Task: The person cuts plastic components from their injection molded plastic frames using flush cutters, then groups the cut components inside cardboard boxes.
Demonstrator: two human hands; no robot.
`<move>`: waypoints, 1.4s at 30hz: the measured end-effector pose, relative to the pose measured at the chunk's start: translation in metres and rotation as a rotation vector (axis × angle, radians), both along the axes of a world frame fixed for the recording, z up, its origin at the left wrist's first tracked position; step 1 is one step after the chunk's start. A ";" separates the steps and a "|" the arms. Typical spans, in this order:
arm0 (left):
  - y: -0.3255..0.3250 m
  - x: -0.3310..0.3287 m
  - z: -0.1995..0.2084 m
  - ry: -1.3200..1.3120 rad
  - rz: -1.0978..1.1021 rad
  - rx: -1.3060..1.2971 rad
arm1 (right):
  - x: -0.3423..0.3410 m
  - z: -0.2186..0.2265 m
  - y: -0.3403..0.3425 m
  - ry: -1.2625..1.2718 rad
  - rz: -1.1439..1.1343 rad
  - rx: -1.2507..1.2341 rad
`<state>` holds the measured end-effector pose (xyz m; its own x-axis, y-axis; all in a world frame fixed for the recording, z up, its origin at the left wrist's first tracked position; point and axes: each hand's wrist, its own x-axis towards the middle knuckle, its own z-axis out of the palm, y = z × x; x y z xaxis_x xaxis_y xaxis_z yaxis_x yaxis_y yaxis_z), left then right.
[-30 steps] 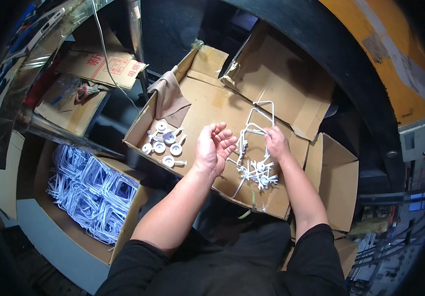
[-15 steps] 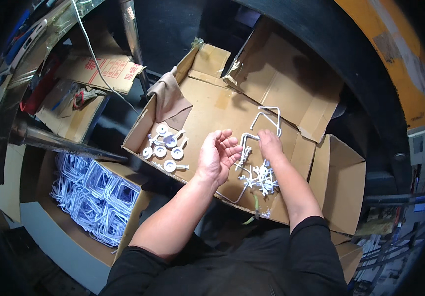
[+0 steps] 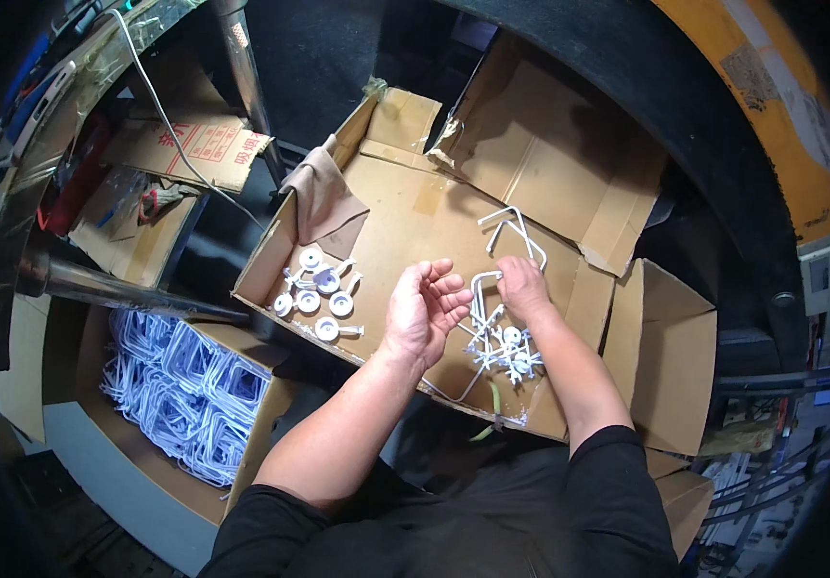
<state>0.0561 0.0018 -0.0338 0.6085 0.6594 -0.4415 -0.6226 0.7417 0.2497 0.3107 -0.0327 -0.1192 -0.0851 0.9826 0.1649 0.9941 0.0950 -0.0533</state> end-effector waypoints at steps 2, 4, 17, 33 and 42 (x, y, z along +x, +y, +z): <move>0.000 0.001 0.000 -0.005 -0.007 0.000 | 0.007 0.003 0.003 0.099 -0.081 0.020; -0.002 0.001 -0.001 0.002 -0.020 0.009 | 0.013 0.010 0.011 0.160 -0.199 -0.009; -0.001 -0.001 0.005 0.023 -0.030 0.012 | 0.033 -0.008 0.044 0.079 -0.677 -0.283; 0.002 -0.004 -0.001 0.029 -0.030 0.020 | 0.016 0.020 0.030 0.541 -0.640 0.481; 0.004 -0.002 0.003 0.039 -0.036 0.009 | 0.016 -0.040 -0.004 1.100 -0.782 0.391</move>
